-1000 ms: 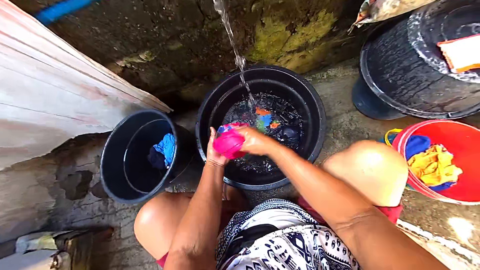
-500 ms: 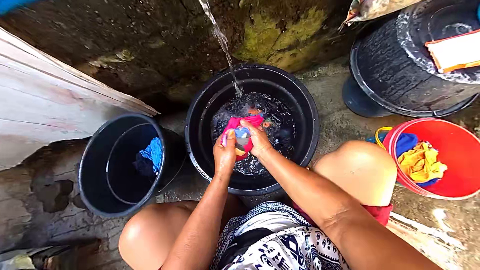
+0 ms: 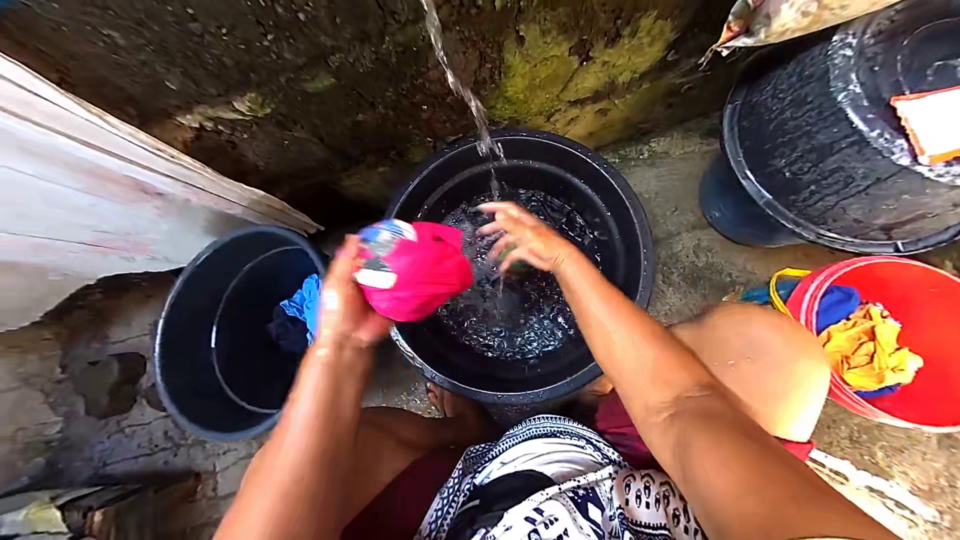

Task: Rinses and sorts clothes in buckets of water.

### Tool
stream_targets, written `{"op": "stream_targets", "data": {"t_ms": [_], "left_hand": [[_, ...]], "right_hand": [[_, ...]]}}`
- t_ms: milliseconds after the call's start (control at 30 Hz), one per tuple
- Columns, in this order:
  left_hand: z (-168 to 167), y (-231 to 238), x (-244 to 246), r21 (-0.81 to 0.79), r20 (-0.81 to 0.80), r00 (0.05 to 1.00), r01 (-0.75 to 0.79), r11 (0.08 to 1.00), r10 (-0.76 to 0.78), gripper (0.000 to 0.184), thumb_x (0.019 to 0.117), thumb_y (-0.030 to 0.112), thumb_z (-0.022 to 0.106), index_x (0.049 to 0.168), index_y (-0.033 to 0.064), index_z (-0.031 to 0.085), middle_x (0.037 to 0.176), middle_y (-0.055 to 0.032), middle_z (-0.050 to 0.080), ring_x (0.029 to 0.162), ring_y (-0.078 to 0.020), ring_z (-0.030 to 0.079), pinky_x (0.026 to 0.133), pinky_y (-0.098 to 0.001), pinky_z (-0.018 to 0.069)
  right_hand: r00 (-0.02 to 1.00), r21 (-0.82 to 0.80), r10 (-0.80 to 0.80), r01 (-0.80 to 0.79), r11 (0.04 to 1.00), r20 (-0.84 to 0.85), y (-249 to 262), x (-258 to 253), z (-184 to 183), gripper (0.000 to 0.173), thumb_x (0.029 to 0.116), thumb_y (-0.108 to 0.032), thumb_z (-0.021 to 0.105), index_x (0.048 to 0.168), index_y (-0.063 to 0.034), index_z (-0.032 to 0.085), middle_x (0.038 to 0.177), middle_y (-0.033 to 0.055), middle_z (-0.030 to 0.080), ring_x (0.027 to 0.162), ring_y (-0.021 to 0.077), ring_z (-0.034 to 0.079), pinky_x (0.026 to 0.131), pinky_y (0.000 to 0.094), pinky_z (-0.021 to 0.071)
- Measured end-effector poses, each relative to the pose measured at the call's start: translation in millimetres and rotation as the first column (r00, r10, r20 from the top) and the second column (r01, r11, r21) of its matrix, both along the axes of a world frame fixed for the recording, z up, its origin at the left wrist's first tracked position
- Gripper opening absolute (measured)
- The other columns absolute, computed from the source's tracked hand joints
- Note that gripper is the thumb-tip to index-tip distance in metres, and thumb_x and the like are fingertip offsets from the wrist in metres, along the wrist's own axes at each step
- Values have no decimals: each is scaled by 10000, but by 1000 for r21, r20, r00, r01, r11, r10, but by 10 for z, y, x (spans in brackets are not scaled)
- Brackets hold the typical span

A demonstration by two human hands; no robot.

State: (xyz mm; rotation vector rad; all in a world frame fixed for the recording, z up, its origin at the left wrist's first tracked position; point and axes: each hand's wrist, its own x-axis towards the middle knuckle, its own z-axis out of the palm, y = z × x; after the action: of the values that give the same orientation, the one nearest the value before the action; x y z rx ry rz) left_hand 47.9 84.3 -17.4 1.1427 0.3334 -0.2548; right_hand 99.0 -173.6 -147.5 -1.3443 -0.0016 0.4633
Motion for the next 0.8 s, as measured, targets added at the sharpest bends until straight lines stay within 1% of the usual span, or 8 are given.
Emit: {"op": "stream_targets", "data": {"t_ms": [100, 167, 233, 333, 433, 533, 667, 800], "left_hand": [[518, 760, 65, 174, 331, 943, -82, 981, 20, 429, 1119, 406, 252, 1327, 212, 574, 1245, 3, 675, 1167, -160, 648, 991, -416, 563], [610, 1396, -3, 388, 452, 891, -236, 891, 39, 375, 1122, 373, 318, 1421, 232, 496, 1304, 35, 646, 1198, -133, 632, 1022, -388, 547], [591, 1757, -124, 677, 425, 896, -408, 613, 127, 389, 1080, 365, 501, 1439, 222, 457, 1226, 61, 654, 1074, -67, 663, 931, -321, 579], [478, 1824, -184, 938, 207, 970, -234, 254, 127, 782, 963, 404, 678, 1593, 150, 290, 1446, -134, 552, 1257, -201, 596, 1065, -436, 497], [431, 1374, -133, 985, 62, 990, -81, 151, 129, 792, 965, 356, 697, 1594, 74, 306, 1535, -278, 434, 1391, -405, 470, 1124, -611, 384], [365, 1149, -4, 991, 54, 998, -51, 127, -20, 684, 980, 407, 668, 1528, 70, 434, 1538, -282, 419, 1419, -439, 423, 1126, -658, 357], [300, 777, 137, 970, -8, 938, 91, 224, -347, 456, 1042, 260, 588, 1434, 35, 529, 1391, -224, 594, 1215, -343, 636, 1028, -552, 516], [-20, 390, 195, 828, -304, 614, 548, 116, -729, 521, 933, 43, 687, 1431, 18, 536, 1360, -218, 615, 1173, -348, 659, 1005, -537, 538]], "right_hand": [[919, -596, -391, 289, 749, -45, -455, 287, -649, 435, 1017, -257, 607, 1408, -69, 584, 1375, 273, 582, 1242, 447, 577, 998, 643, 484], [922, -741, -379, 204, 639, -73, -559, 203, -1024, 602, 988, -211, 641, 1537, -61, 443, 1527, 381, 367, 1394, 566, 389, 1099, 712, 365], [974, -798, -167, -23, 602, -153, -392, 15, -1194, 644, 1010, -232, 621, 1582, -70, 373, 1578, 393, 272, 1428, 593, 321, 1112, 746, 325], [952, -831, 233, -289, 475, -198, 56, -276, -1150, 459, 964, -173, 671, 1405, -64, 611, 1543, 326, 397, 1411, 567, 351, 1090, 791, 277], [754, -804, 603, -516, 296, -262, 441, -583, -1167, 477, 894, -106, 708, 1369, -101, 657, 1540, 318, 418, 1429, 562, 336, 1092, 819, 210], [527, -684, 788, -703, 193, -319, 720, -882, -1240, 298, 968, -99, 643, 1248, -12, 700, 1313, 300, 626, 1269, 495, 558, 1033, 740, 395], [727, -544, 626, -658, 520, -282, 820, -755, -496, 264, 1000, -62, 586, 1191, 105, 661, 1229, 295, 654, 1191, 407, 618, 1064, 587, 448], [897, -428, 391, -277, 860, 206, 630, -352, 756, 125, 952, 15, 586, 1012, 81, 673, 963, 196, 691, 866, 256, 675, 827, 456, 569]]}}
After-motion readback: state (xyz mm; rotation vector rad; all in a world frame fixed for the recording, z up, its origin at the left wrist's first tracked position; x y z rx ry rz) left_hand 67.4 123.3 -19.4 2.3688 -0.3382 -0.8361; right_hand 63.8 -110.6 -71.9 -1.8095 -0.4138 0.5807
